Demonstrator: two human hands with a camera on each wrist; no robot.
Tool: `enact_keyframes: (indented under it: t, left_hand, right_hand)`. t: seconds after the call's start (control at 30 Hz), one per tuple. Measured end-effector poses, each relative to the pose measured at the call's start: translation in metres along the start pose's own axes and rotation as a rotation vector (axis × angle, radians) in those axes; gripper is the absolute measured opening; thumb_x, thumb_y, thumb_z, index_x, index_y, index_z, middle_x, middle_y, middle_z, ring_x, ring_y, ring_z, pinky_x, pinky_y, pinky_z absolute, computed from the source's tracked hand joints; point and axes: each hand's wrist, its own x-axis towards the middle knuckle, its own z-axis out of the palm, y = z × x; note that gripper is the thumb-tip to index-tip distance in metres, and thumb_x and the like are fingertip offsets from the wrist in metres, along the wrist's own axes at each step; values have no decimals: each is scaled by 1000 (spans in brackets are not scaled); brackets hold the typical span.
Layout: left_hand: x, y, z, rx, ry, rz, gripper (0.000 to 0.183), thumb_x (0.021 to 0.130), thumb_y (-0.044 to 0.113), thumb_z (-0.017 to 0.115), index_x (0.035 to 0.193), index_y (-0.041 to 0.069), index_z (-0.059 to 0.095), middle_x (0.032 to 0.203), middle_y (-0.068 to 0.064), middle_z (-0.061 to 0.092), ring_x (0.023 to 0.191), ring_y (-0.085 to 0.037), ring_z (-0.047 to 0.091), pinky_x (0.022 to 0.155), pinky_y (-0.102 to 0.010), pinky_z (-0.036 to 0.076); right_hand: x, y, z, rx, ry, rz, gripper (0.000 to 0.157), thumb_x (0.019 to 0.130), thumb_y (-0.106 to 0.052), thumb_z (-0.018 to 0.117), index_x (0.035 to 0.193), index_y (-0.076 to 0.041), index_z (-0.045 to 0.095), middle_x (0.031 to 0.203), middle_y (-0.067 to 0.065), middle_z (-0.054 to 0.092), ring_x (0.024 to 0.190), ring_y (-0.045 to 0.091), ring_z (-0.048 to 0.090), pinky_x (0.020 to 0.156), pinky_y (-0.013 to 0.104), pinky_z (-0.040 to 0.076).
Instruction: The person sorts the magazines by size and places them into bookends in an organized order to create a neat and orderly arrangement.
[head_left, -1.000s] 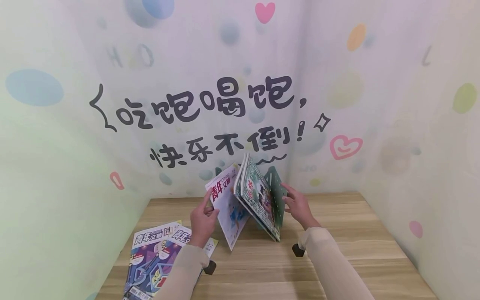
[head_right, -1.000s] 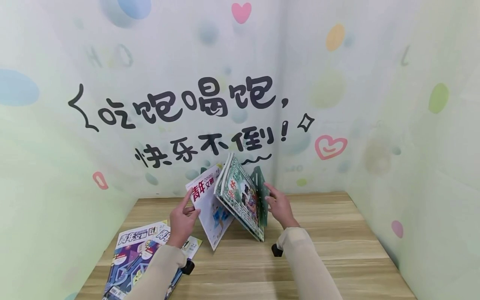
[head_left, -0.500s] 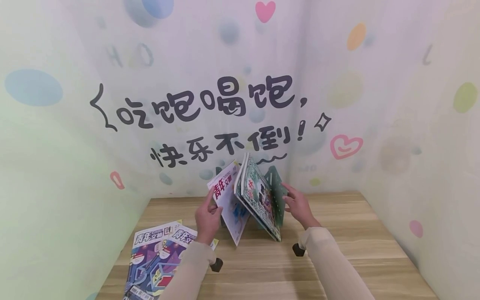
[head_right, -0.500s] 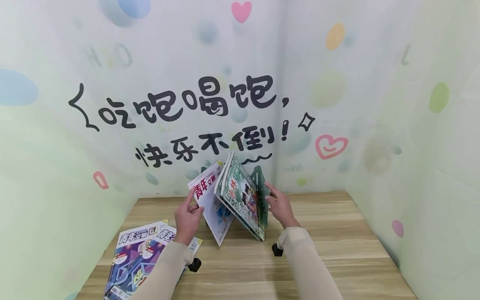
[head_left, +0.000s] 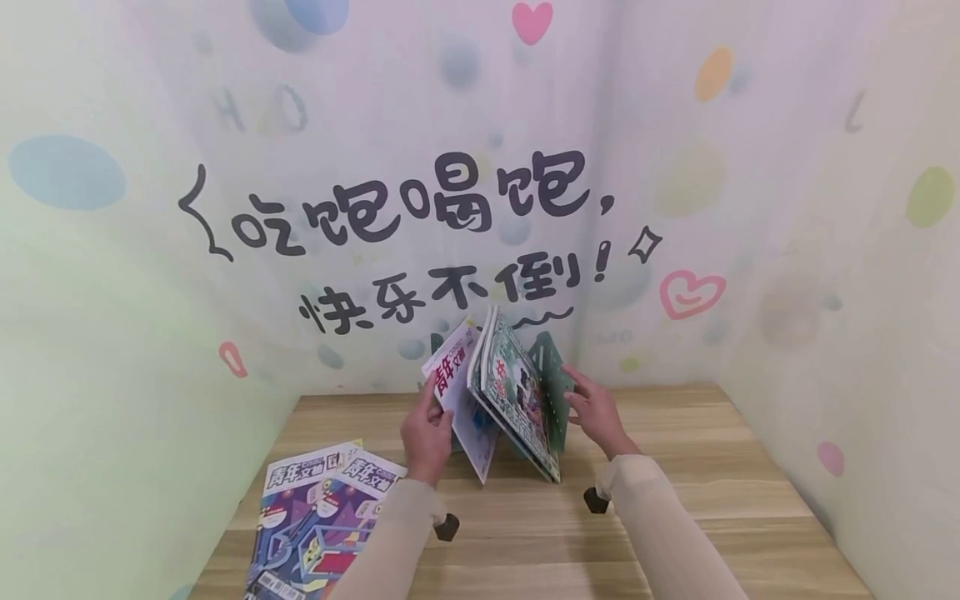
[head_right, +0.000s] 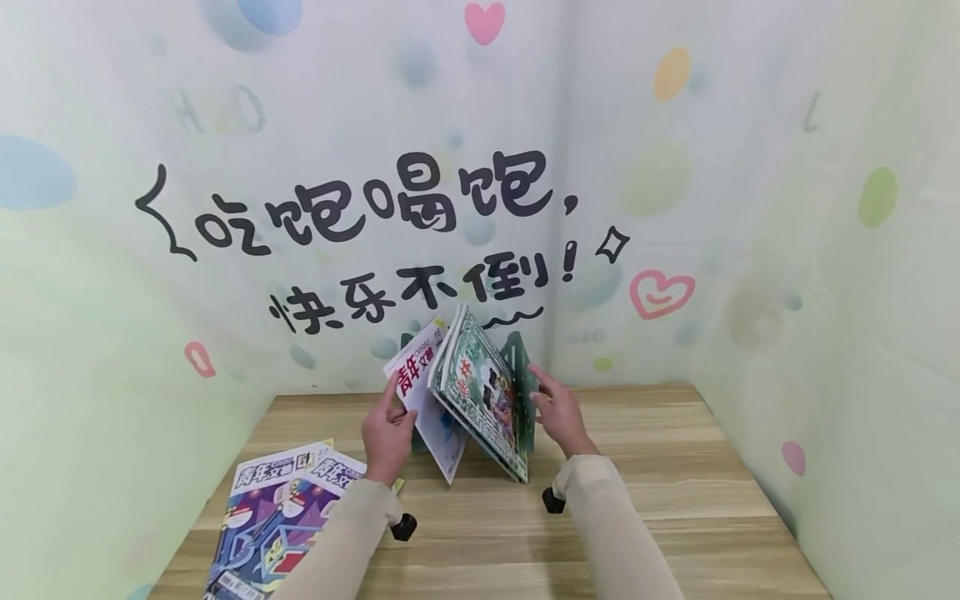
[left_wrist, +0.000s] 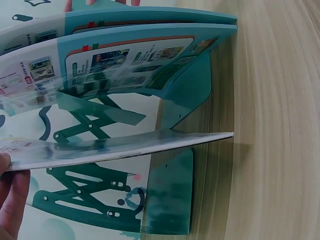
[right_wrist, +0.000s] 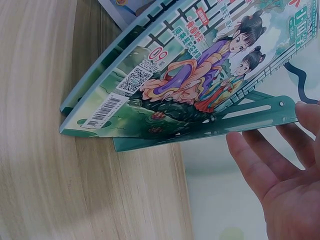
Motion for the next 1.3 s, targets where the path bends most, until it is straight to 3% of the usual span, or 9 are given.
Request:
enact_keyframes:
  t: [0.23,0.87,1.1,1.3]
  left_hand:
    - [1,-2,10,23,-5,-7,88,79,-13,70,147,35,41,133,-18,57,92,-24,68,69,-23,58]
    - [1,-6,22,87,58,92,84,77,-14,71,147,22,44,134,-16,56,87,-27,69,70,-29,59]
    - [1,-4,25,116,65,80,82,78,-14,71,147,20,44,140,-13,52,91,-27,69,72,-29,59]
    - [2,-11,26,128,27,139,83,77,-15,70,149,18,42,143,-11,50,96,-29,67,75,-29,58]
  right_hand:
    - [0,-1,-2,5,-5,2,50,102,-7,49,149,-21,41,143,27,44,122,46,50,84,53,53]
    - [1,3,-3,-10,4,-4,49,102,-8,50,148,-21,42,141,27,46,120,45,52,81,48,56]
    - [0,0,0,1,-2,0,49,101,-8,50,149,-20,42,142,27,45,121,45,51,80,47,56]
    - [1,1,-1,-4,-2,1,50,101,-7,50,149,-20,41,141,27,45,121,45,52,80,48,56]
